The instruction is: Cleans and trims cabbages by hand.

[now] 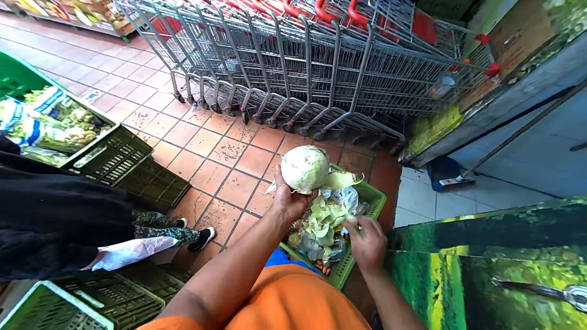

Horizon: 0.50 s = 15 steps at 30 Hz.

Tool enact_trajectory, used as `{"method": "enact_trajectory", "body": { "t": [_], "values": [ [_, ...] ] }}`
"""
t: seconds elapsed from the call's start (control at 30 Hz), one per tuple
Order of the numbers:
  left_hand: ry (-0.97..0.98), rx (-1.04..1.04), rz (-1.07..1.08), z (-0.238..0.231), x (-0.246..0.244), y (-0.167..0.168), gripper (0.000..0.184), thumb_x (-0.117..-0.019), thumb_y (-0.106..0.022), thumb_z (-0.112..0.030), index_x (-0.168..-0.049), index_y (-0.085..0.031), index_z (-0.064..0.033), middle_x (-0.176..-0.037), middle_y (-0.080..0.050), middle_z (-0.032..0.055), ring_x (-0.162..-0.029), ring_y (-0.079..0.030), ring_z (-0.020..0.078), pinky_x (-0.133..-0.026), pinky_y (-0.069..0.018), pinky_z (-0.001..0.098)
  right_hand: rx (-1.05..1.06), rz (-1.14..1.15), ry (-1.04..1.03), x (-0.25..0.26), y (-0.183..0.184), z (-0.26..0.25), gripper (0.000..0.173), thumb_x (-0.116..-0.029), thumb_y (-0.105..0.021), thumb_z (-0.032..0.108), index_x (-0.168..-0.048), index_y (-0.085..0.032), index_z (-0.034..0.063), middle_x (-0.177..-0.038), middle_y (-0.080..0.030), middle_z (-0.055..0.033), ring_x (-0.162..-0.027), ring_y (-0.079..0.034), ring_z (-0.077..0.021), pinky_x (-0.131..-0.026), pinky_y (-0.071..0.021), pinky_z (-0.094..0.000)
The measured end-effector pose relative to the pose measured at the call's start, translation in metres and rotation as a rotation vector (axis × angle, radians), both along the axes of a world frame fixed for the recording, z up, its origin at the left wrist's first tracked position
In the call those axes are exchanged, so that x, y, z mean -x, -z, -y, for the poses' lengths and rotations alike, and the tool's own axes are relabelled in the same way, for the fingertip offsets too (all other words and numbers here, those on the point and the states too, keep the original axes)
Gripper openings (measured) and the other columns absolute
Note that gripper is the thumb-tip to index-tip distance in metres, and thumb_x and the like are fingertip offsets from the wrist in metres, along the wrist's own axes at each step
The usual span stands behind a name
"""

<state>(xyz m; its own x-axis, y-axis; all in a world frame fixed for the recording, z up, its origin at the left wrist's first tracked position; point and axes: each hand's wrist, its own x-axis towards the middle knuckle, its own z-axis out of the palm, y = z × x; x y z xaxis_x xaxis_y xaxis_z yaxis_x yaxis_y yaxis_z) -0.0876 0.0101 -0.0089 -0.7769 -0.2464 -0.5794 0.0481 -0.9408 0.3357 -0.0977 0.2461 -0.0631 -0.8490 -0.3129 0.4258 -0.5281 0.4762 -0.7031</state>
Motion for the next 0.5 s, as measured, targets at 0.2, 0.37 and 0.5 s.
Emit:
{"method": "enact_trajectory", "body": {
  "t": [0.2,0.37,0.5],
  "values": [
    [0.120,0.056,-0.107,-0.007,-0.023,0.002,0.104,-0.0780,-0.025,-0.097,-0.152,-0.038,-0.0242,-0.141,-0.056,0.0182,-0.118,-0.063,0.0358,-0.092,-0.0566,0.0523,0.537,1.127,-0.264,0.013,0.012,0.033,0.079,-0.0902,-0.076,0.030,-0.154,-0.036,0.0075,-0.144,-0.057,-0.0122,-0.127,-0.060,-0.0260,-0.104,-0.0529,-0.0470],
    [0.358,0.317,-0.362,-0.012,-0.036,-0.008,0.122,-0.0574,-0.050,-0.102,-0.148,-0.046,-0.0204,-0.137,-0.061,0.0115,-0.121,-0.063,0.0283,-0.100,-0.0548,0.0485,1.061,1.053,-0.292,0.000,-0.033,0.080,0.061,-0.0949,-0.066,0.053,-0.136,-0.053,0.0095,-0.123,-0.068,-0.0092,-0.112,-0.066,-0.0212,-0.101,-0.0539,-0.0441],
    [0.196,0.624,-0.203,-0.021,-0.041,-0.026,0.117,-0.0707,-0.060,-0.089,-0.149,-0.035,-0.0056,-0.125,-0.066,0.0186,-0.107,-0.069,0.0328,-0.088,-0.0616,0.0533,1.170,0.980,-0.149,-0.011,-0.048,0.088,0.056,-0.0981,-0.055,0.023,-0.148,-0.039,0.0022,-0.129,-0.062,-0.0180,-0.113,-0.065,-0.0284,-0.096,-0.0570,-0.0489]
  ]
}}
